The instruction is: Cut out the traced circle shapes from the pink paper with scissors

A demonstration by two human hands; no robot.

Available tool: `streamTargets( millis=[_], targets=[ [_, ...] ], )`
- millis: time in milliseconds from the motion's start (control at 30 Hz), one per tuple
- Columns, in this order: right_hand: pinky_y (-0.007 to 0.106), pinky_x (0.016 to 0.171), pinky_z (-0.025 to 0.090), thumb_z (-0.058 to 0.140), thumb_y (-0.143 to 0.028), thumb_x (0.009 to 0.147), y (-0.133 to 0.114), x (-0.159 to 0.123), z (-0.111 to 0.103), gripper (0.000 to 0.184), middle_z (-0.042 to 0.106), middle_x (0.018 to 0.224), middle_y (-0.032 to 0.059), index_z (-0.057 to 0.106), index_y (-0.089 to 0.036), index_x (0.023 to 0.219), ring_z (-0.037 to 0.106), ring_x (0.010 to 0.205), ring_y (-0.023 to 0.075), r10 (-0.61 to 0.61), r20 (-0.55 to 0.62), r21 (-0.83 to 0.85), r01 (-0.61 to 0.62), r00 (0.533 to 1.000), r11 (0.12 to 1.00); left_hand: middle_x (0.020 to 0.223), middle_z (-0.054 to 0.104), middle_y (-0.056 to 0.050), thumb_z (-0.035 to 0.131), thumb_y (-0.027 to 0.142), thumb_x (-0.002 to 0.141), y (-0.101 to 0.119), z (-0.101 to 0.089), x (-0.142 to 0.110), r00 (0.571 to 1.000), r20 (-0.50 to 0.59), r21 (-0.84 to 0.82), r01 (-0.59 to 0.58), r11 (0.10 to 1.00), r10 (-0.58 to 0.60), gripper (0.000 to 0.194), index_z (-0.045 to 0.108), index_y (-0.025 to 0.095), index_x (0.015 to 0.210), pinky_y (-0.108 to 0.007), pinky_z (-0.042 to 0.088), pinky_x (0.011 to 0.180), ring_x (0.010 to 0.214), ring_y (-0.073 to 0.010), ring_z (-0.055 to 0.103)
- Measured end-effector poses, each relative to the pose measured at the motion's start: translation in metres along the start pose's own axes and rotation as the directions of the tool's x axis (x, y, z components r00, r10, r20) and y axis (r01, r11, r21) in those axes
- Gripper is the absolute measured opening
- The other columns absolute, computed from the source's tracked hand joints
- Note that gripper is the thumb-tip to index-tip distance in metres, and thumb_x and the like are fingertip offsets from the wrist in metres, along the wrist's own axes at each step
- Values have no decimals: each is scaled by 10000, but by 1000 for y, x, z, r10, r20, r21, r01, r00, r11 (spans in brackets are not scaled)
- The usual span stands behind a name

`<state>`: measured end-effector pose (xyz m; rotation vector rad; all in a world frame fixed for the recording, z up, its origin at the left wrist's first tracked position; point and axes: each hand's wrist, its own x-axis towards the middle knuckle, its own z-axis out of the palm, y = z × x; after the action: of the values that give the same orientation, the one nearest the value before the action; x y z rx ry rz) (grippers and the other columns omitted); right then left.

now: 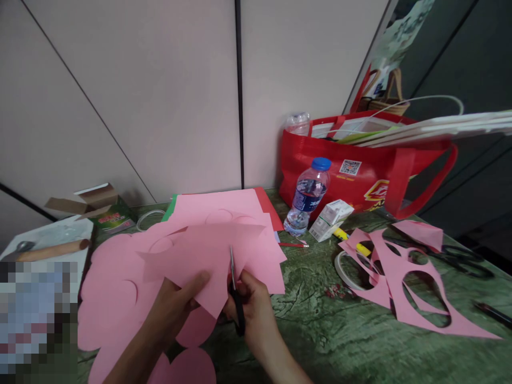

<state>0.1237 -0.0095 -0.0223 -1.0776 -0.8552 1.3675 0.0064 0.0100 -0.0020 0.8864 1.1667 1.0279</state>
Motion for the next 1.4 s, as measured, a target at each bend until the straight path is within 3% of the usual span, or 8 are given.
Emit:
streamTargets(
  millis=[367,533,833,967,1100,1233,1300,1400],
  targets=[
    [194,342,266,772,-292,461,-2,0,0,273,392,351,-96,524,-190,514,321,354,71,31,0,20,-31,1000,999,598,500,55,699,330,623,0,0,1,1000,11,-53,15,998,-15,320,480,184,805,-207,315,435,482,-77,429],
    [182,318,246,763,-292,493,7,1,-1,270,415,376,-90,518,-181,515,308,329,54,-13,-25,6,14,1000,1000,538,480,66,704,327,616,0,-2,3,999,27,-67,18,998,-16,290,491,166,730,-194,305,414,432,-48,363],
    [174,314,263,762,-270,525,18,0,-6,252,420,393,-88,538,-170,579,317,341,60,-6,-23,-6,6,1000,1000,570,511,57,721,302,619,4,-2,2,1000,11,-132,3,991,-1,280,528,161,765,-190,350,430,469,-60,411],
    [176,316,279,740,-261,568,21,1,-6,232,437,402,-82,526,-173,573,333,337,63,-12,-9,-16,12,1000,1000,507,448,81,714,307,633,-2,-4,5,1000,-4,-102,-24,994,24,261,508,160,696,-180,319,407,433,-45,357],
    [177,309,260,766,-259,517,16,1,-5,277,411,370,-91,501,-181,533,332,325,64,2,-8,-15,-2,1000,1000,461,401,90,673,375,670,-5,-3,6,998,-32,-32,-62,998,60,271,503,165,669,-177,269,373,402,-47,332],
    [180,315,275,781,-266,503,11,1,-4,302,468,381,-81,492,-187,542,364,319,68,52,31,-2,-52,998,999,670,613,-7,681,320,652,2,0,2,991,-65,21,-119,993,120,232,578,158,783,-237,435,492,595,-141,557],
    [193,340,319,778,-264,528,10,1,-4,285,523,416,-67,510,-192,593,427,343,90,42,64,14,-43,997,999,802,652,-46,681,277,640,5,0,-1,987,-76,63,-134,989,139,262,591,155,854,-285,482,617,739,-189,596],
    [228,400,398,775,-275,563,8,0,-4,290,600,488,-43,531,-211,707,546,439,151,-14,99,62,8,995,998,851,664,-61,671,253,636,6,0,-3,987,-83,108,-127,986,137,320,580,154,927,-304,487,667,797,-209,599]
  ],
)
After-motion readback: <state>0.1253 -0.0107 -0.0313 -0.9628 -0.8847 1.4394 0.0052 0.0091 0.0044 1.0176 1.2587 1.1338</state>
